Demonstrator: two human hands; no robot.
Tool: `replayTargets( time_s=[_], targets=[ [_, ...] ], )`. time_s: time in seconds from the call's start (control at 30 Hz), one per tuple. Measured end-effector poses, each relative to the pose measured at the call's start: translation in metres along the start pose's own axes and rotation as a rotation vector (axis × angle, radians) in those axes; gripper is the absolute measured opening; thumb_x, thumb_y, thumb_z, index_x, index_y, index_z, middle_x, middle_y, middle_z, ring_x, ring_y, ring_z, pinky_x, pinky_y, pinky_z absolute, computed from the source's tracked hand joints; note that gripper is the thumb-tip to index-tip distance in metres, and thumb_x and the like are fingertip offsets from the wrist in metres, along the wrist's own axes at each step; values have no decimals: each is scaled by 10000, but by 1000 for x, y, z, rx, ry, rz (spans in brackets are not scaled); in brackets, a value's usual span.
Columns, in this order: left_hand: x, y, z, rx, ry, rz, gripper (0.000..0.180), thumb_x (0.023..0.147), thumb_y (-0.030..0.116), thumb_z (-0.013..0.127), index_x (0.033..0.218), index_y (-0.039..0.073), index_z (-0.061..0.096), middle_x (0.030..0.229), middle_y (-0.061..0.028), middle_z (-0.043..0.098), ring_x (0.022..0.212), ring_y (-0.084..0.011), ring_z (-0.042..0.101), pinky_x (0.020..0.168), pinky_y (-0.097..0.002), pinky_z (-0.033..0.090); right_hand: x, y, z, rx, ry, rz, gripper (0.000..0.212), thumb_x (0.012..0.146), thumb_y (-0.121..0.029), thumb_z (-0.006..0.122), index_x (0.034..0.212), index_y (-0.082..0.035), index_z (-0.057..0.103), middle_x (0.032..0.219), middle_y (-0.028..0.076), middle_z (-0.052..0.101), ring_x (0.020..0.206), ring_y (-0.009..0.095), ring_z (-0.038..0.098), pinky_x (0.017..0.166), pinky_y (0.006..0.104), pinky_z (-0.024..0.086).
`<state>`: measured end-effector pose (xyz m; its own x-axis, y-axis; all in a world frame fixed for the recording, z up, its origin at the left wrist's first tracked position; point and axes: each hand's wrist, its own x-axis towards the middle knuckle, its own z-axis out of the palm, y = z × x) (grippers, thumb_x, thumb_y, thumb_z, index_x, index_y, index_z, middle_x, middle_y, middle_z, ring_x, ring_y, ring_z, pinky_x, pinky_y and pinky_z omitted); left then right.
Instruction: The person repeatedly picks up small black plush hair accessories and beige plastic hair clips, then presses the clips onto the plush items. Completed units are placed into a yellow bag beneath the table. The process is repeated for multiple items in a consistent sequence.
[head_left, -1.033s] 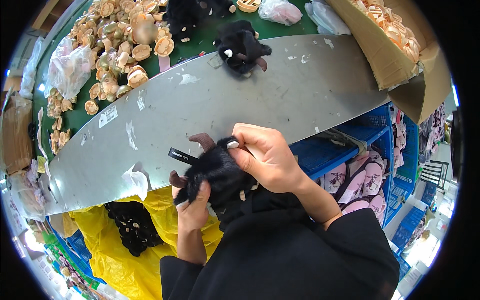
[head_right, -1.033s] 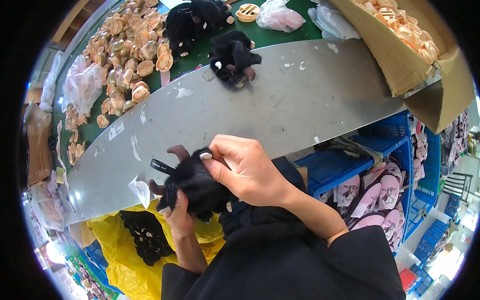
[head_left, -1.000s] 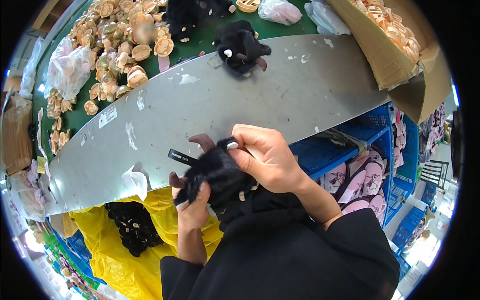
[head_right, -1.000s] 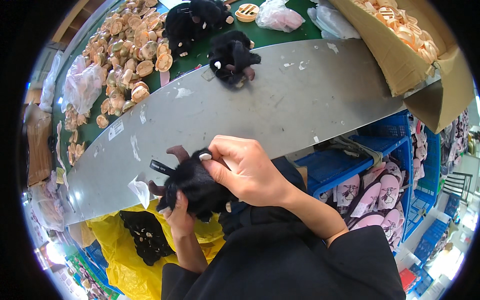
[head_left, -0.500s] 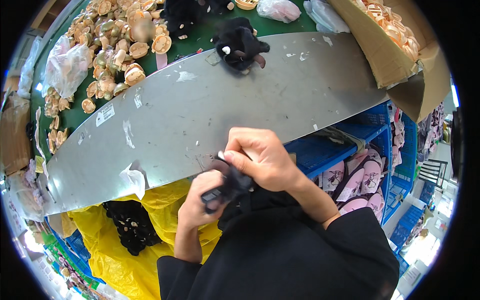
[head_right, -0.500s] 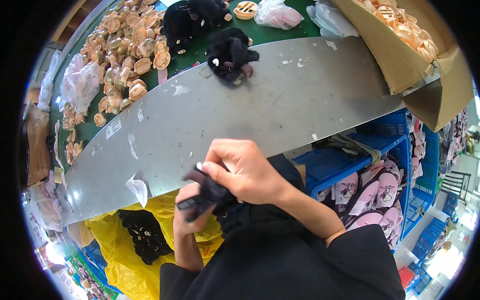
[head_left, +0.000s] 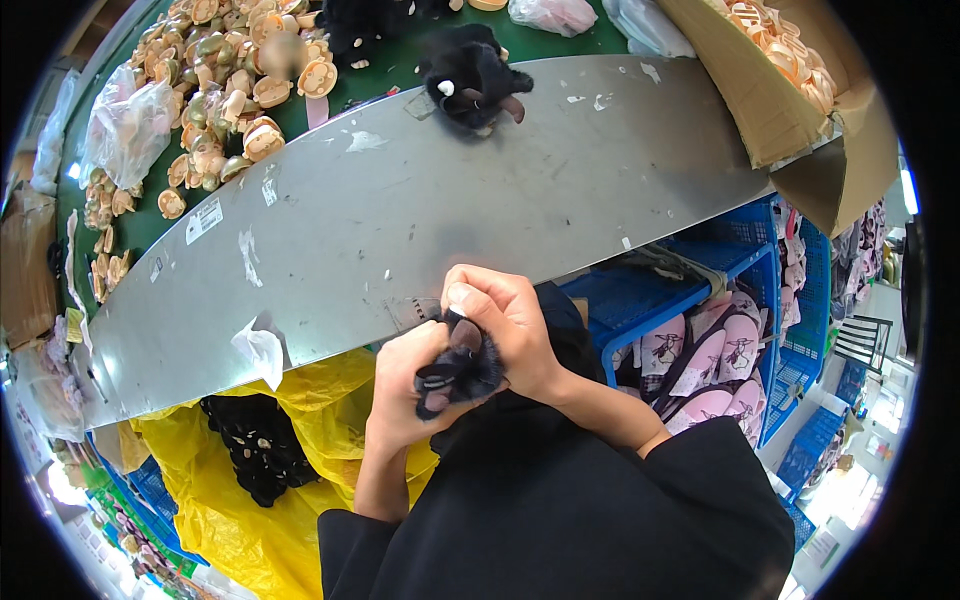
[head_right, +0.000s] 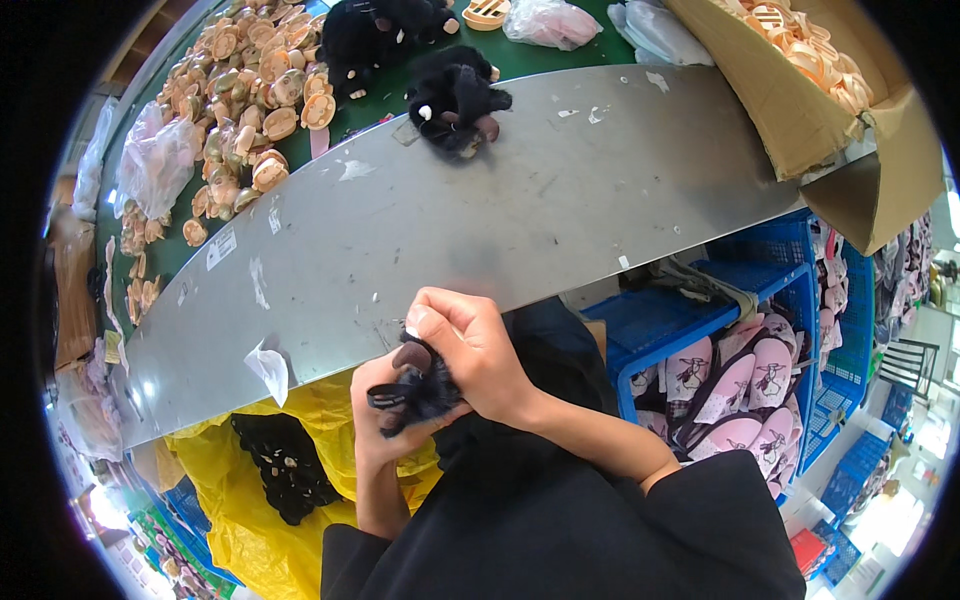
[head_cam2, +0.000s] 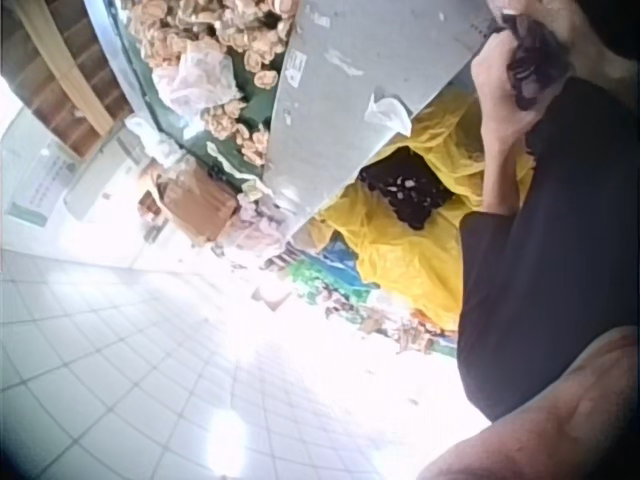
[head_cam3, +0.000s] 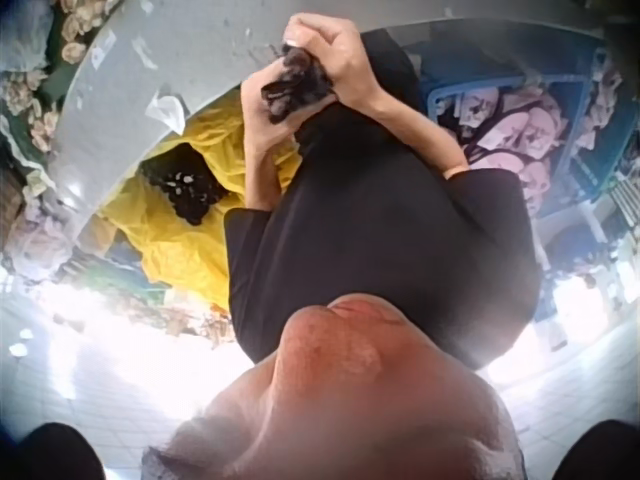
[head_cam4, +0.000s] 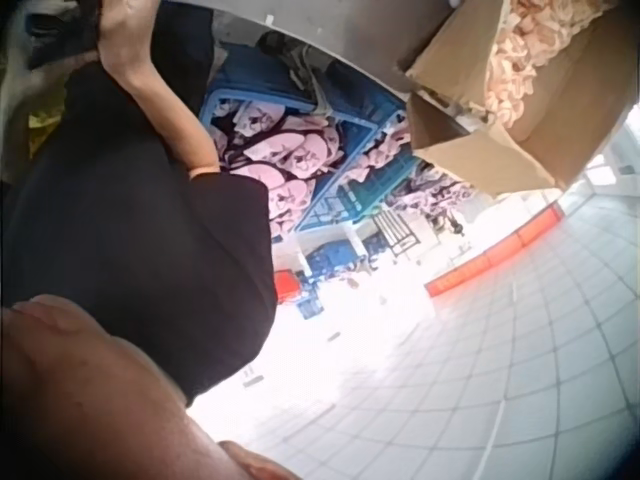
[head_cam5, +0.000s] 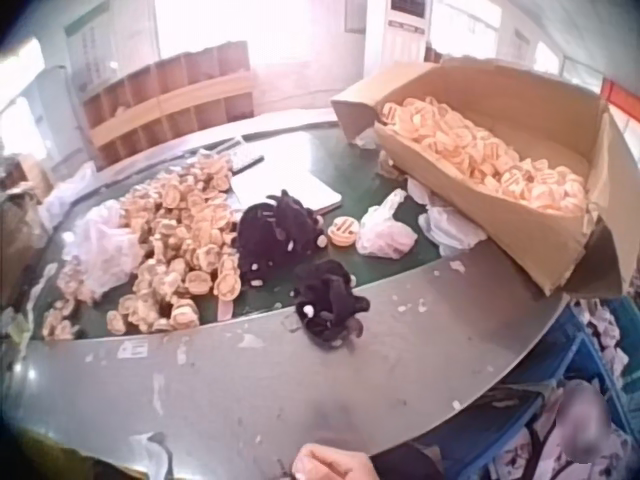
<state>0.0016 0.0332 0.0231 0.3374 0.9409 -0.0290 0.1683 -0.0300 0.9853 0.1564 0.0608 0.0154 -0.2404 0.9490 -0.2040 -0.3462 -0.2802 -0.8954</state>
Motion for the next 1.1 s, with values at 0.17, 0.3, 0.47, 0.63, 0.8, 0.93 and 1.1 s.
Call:
replayTargets(
  time_s=[0.17,0.3,0.47,0.63,0.8,0.93,1.1],
  targets=[
    [-5,-12,-2,-69,-25,52,311,659,68,852,895,46,650,767,-88,616,677,-251,612,640,-325,485,3,2,3,63,-51,36,271,992,-283,516,868,-43,514,811,4,486,752,66,417,676,223,366],
    [-20,-11,-3,-368,229,-181,258,776,67,822,1004,7,718,904,-27,714,797,-135,649,757,-298,524,3,-1,5,156,-14,23,228,970,-172,625,1102,-52,485,961,17,506,782,56,486,671,199,427],
    [-19,-7,-1,-914,445,-177,641,928,115,677,1471,-86,402,1364,-184,602,1269,-275,581,1079,-382,461,-1,-11,-5,225,50,-168,394,962,19,572,1284,-57,358,1107,74,485,959,164,644,795,336,615],
    [-12,13,3,-1026,597,-241,637,966,85,628,1536,-15,362,1400,-209,568,1236,-280,592,1071,-413,471,-14,-32,-10,121,-66,-119,340,1050,-74,457,1366,-33,338,966,143,628,717,152,661,624,258,575],
    [-9,28,7,-956,608,-258,681,955,109,632,1564,34,337,1395,-193,569,1215,-265,592,1066,-419,472,-19,-38,-3,-110,-174,-69,338,1060,-267,528,1272,-20,435,775,119,668,557,99,583,506,209,450],
    [-8,43,9,-1004,609,-242,693,962,162,613,1581,88,309,1386,-159,566,1204,-250,592,1063,-398,475,-19,-40,-7,-199,-25,-176,369,1048,-355,564,1211,-28,613,724,-16,622,570,16,513,534,181,410],
    [-8,49,11,-1006,634,-221,699,962,174,614,1585,104,304,1396,-152,555,1208,-250,589,1064,-402,475,-18,-46,-12,-59,16,-245,307,1021,-226,618,1235,-7,605,902,43,672,745,51,603,640,197,471]
  ],
)
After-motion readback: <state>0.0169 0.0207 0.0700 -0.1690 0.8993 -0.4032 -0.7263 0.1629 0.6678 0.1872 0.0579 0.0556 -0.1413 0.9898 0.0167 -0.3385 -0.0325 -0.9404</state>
